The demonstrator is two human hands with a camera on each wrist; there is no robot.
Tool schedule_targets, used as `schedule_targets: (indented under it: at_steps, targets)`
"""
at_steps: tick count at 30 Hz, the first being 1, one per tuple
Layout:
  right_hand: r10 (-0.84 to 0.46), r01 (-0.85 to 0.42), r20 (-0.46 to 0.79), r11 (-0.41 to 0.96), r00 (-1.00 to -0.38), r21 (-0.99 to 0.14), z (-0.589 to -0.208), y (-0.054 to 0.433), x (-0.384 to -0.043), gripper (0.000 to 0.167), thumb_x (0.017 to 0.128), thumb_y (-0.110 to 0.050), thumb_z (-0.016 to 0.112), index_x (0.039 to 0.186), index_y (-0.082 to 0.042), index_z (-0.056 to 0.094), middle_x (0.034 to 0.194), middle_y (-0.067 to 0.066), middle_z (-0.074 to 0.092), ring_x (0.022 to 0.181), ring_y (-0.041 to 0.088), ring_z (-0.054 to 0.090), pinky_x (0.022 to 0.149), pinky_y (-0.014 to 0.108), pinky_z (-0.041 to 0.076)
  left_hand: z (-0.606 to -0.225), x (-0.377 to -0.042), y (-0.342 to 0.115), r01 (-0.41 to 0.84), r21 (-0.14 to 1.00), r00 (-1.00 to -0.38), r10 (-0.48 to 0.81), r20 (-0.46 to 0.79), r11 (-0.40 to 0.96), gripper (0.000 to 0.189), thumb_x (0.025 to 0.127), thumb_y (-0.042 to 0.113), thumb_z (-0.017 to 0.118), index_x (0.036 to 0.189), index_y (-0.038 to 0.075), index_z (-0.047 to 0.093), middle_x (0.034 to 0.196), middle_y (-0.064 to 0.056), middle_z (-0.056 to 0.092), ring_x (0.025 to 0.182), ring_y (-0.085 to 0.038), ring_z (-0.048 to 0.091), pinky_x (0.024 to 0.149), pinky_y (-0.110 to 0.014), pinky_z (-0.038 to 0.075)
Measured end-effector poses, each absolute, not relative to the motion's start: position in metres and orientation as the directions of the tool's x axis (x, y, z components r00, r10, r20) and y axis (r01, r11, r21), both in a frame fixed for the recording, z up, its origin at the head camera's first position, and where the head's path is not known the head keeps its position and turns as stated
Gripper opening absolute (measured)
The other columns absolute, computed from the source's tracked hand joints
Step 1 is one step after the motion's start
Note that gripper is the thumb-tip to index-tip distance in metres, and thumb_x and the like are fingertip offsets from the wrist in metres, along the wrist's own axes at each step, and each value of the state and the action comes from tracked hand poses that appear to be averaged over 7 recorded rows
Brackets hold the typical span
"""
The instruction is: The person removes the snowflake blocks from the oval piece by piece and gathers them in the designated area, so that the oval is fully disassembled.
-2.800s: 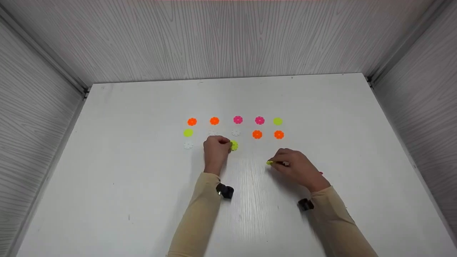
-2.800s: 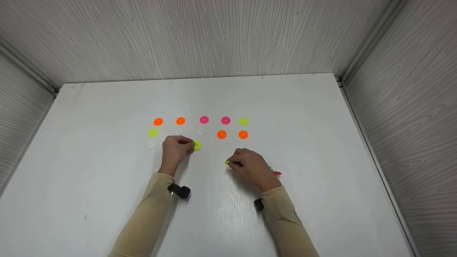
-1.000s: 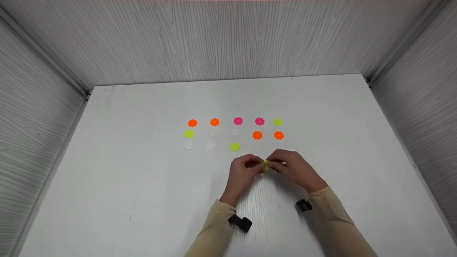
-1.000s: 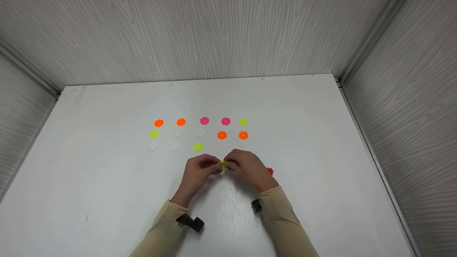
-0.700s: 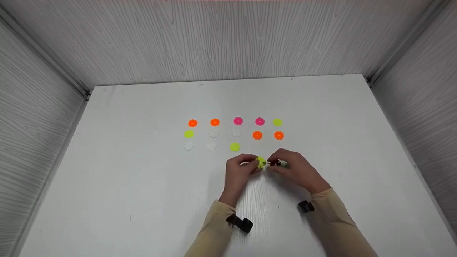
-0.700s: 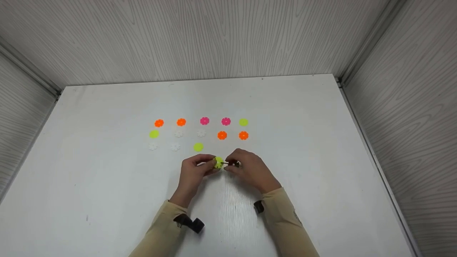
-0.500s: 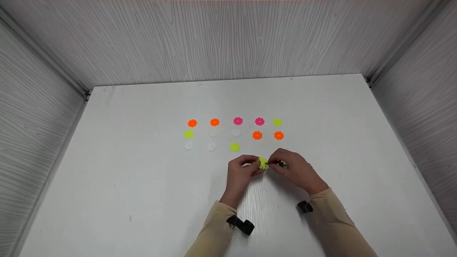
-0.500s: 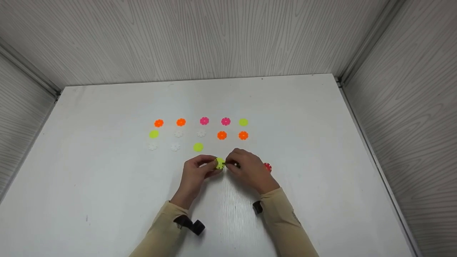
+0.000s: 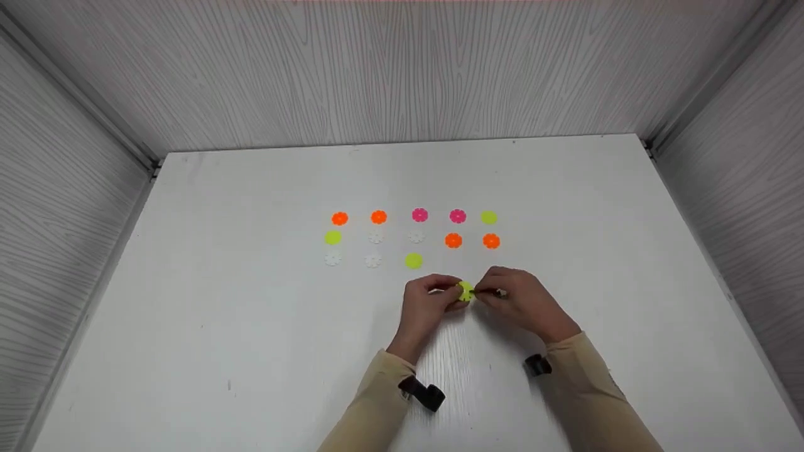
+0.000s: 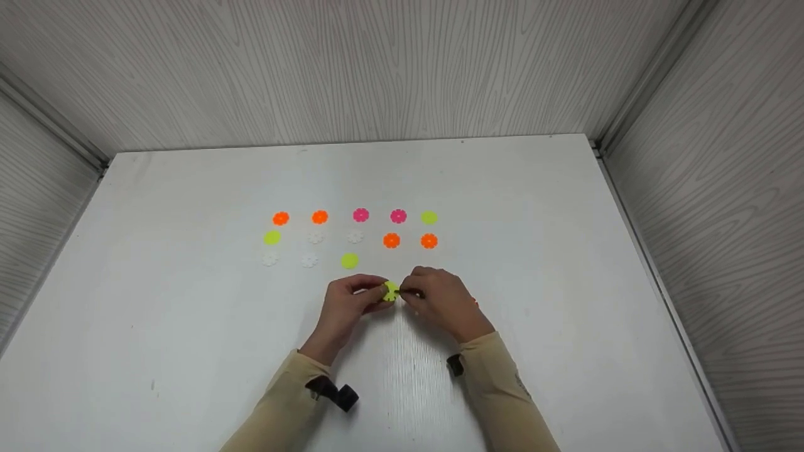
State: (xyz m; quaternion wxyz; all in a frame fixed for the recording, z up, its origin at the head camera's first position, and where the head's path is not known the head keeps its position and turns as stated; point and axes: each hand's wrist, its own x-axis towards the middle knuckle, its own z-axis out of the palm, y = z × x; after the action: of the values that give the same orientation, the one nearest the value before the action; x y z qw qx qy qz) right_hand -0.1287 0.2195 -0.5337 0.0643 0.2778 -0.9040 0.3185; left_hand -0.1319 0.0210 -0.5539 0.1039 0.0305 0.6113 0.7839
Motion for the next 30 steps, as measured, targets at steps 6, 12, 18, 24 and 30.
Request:
schedule_targets:
  at_steps: [6, 12, 18, 24, 30]
  targets:
    - [-0.465, -0.530, 0.269, 0.637, -0.844, -0.560, -0.535, 0.221, -0.127, 0.012, 0.086, -0.004, 0.075, 0.093, -0.014, 0.077, 0.089, -0.013, 0.064, 0.078, 0.007, 0.057, 0.072, 0.029, 0.053, -0.552, -0.134, 0.019, -0.154, 0.976, -0.966, 0.233, -0.116, -0.153, 0.011, 0.088, -0.003, 0.070, 0.097, -0.008, 0.070, 0.090, -0.016, 0.064, 0.074, -0.025, 0.070, 0.071, -0.034, 0.060]
    - [-0.482, -0.533, 0.247, 0.653, -0.840, -0.538, -0.536, 0.222, -0.126, 0.013, 0.087, -0.004, 0.074, 0.092, -0.016, 0.077, 0.088, -0.014, 0.061, 0.077, 0.006, 0.056, 0.071, 0.028, 0.053, -0.552, -0.134, 0.018, -0.187, 0.973, -0.958, 0.244, -0.150, -0.136, 0.011, 0.087, -0.003, 0.071, 0.097, -0.007, 0.072, 0.091, -0.016, 0.066, 0.075, -0.024, 0.070, 0.071, -0.034, 0.060]
    - [-0.500, -0.538, 0.240, 0.619, -0.832, -0.572, -0.534, 0.222, -0.127, 0.014, 0.088, -0.004, 0.073, 0.092, -0.017, 0.076, 0.085, -0.014, 0.058, 0.077, 0.007, 0.054, 0.070, 0.026, 0.052, -0.553, -0.135, 0.017, -0.175, 0.977, -0.960, 0.240, -0.143, -0.119, 0.012, 0.087, -0.002, 0.072, 0.098, -0.007, 0.073, 0.092, -0.015, 0.069, 0.076, -0.024, 0.070, 0.071, -0.034, 0.060]
    - [-0.510, -0.511, 0.197, 0.603, -0.838, -0.612, -0.533, 0.223, -0.125, 0.015, 0.090, -0.004, 0.071, 0.095, -0.017, 0.075, 0.085, -0.014, 0.055, 0.078, 0.009, 0.053, 0.070, 0.026, 0.051, -0.552, -0.138, 0.015, -0.201, 0.973, -0.953, 0.253, -0.167, -0.114, 0.013, 0.085, -0.005, 0.071, 0.098, -0.007, 0.073, 0.093, -0.015, 0.069, 0.077, -0.025, 0.070, 0.072, -0.036, 0.060]
    - [-0.529, -0.527, 0.211, 0.565, -0.822, -0.635, -0.530, 0.226, -0.126, 0.013, 0.091, -0.004, 0.069, 0.097, -0.014, 0.076, 0.086, -0.013, 0.057, 0.080, 0.009, 0.054, 0.072, 0.026, 0.051, -0.552, -0.142, 0.014, -0.226, 0.964, -0.945, 0.271, -0.182, -0.143, 0.011, 0.085, -0.006, 0.071, 0.095, -0.006, 0.074, 0.093, -0.016, 0.070, 0.076, -0.027, 0.071, 0.070, -0.036, 0.060]
